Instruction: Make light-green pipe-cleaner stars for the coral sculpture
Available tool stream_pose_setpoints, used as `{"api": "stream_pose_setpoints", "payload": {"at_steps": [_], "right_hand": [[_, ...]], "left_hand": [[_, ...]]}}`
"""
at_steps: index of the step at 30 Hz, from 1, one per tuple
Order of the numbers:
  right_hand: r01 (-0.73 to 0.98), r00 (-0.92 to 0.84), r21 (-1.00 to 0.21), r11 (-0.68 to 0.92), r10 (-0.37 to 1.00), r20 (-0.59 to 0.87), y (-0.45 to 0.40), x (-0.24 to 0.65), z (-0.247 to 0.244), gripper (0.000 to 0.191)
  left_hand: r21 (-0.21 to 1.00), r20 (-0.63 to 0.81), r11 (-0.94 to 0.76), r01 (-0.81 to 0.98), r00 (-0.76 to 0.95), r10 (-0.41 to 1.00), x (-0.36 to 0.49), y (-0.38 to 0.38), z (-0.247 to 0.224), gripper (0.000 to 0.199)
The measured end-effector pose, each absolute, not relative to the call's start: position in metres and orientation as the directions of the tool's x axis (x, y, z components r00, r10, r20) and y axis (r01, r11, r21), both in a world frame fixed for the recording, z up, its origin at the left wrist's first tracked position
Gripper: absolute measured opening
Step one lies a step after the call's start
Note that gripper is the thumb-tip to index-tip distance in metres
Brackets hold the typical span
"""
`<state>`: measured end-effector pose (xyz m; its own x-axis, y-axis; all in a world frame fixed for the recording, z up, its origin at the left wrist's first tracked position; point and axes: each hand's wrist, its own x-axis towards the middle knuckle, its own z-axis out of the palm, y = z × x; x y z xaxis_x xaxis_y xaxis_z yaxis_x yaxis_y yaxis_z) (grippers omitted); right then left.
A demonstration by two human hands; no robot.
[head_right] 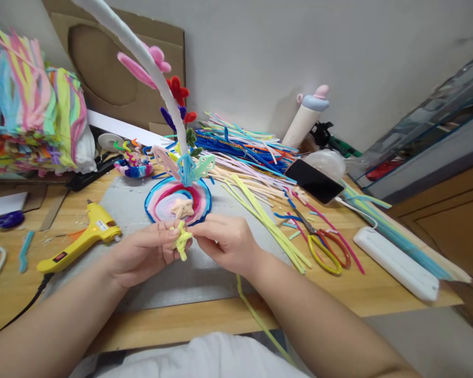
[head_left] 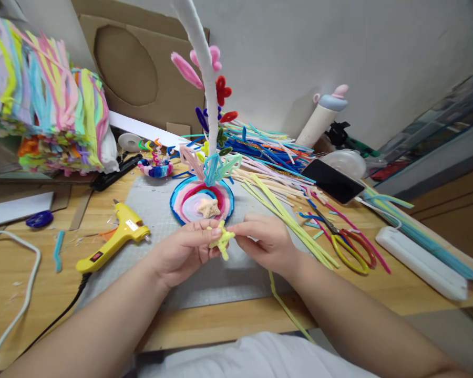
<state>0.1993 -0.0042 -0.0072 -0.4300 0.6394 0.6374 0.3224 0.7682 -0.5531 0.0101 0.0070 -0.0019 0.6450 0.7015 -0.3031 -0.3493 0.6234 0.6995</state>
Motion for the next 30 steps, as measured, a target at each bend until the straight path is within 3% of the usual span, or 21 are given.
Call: {"api": "stream_pose_setpoints", "payload": {"at_steps": [5, 9, 14, 16, 23, 30], "right_hand": [[0.457, -0.362, -0.535, 0.711, 0.698, 0.618, -0.006, 0.192, -0.005, 0.017], [0.407, -0.308, -0.71, 0.575, 0.818, 0.486, -0.009, 0.185, -0.012, 0.018], [0.156, -0.172, -0.951, 0.266, 0.956, 0.239, -0.011, 0.173, -0.02, 0.004], [0.02, -0.123, -0.989, 0.15, 0.982, 0.146, -0.011, 0.17, -0.019, 0.011], [-0.244, -0.085, -0.958, -0.151, 0.987, -0.134, -0.008, 0.171, -0.011, 0.022], [-0.293, -0.279, -0.876, -0.382, 0.911, -0.304, -0.007, 0.18, -0.004, 0.022]], "left_hand": [[0.683, -0.346, 0.597, -0.422, 0.533, 0.772, 0.012, 0.008, -0.008, 0.021], [0.694, -0.38, 0.552, -0.463, 0.415, 0.827, 0.015, 0.007, -0.009, 0.021], [0.735, -0.35, 0.464, -0.495, 0.309, 0.884, 0.018, 0.005, -0.01, 0.023], [0.778, -0.322, 0.425, -0.463, 0.288, 0.902, 0.018, 0.004, -0.009, 0.021], [0.899, -0.169, 0.287, -0.33, 0.341, 0.925, 0.017, 0.003, -0.005, 0.018], [0.952, -0.128, 0.219, -0.213, 0.375, 0.918, 0.015, 0.003, 0.005, 0.018]]}}
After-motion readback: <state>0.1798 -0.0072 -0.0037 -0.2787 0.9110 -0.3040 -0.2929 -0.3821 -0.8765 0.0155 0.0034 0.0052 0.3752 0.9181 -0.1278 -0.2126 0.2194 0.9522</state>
